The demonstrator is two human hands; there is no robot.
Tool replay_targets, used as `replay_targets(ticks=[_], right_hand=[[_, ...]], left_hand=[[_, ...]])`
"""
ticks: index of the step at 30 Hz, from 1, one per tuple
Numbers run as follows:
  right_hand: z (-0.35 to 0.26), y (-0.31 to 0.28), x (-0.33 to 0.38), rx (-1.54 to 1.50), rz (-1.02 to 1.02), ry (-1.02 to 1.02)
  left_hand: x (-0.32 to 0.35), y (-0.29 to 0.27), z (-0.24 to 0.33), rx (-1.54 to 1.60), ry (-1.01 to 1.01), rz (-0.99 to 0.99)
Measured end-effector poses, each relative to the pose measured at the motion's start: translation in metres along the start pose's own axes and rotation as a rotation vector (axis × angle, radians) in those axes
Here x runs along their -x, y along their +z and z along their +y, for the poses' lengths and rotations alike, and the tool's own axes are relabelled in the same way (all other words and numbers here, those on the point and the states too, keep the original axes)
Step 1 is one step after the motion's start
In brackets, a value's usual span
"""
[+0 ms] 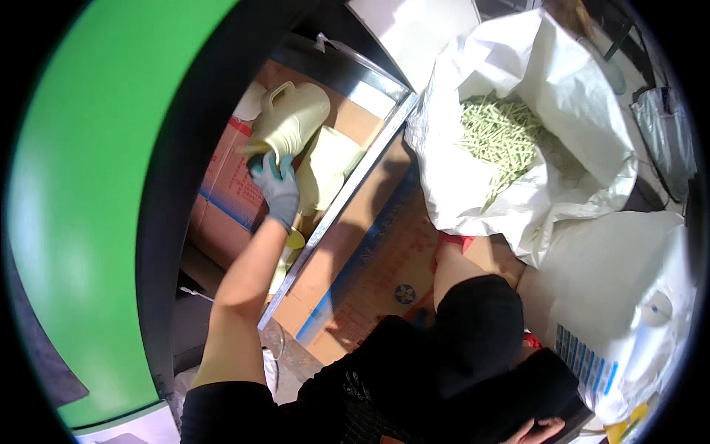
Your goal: The person applies adhesive labels and decorative stickers to light-green jugs, handling them one by one and placing the labeled jugs into a box.
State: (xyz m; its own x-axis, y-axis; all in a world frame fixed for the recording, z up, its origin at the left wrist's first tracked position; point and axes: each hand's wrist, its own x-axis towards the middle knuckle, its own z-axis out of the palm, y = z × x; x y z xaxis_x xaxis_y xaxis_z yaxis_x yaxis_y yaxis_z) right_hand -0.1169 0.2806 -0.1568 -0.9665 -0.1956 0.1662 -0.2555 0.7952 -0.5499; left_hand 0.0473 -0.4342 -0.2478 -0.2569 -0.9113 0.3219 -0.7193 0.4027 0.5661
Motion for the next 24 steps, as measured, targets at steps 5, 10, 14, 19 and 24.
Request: replay_targets(ticks=[5, 10, 14, 19, 24], right_hand=[[-0.044, -0.014, -0.01, -0.102, -0.014, -0.256], [-0.167, -0.036, -0.011, -0.26, 0.008, -0.605], [-0.226, -0.047, -0.005, -0.311, -0.02, -0.468], [-0.221, -0.058, 0.022, -0.428, -0.02, -0.304], [-0.199, -0.052, 0.033, -0.345, -0.022, -0.32]], left_hand=[[0.093, -0.081, 0.134, 0.025, 0.669, 0.16], [0.158, -0.154, 0.271, 0.145, 1.132, 0.008], [0.224, -0.189, 0.313, 0.362, 1.449, -0.255], [0.281, -0.195, 0.321, 0.627, 1.073, -0.415], [0.286, -0.191, 0.333, 0.617, 1.232, -0.636]])
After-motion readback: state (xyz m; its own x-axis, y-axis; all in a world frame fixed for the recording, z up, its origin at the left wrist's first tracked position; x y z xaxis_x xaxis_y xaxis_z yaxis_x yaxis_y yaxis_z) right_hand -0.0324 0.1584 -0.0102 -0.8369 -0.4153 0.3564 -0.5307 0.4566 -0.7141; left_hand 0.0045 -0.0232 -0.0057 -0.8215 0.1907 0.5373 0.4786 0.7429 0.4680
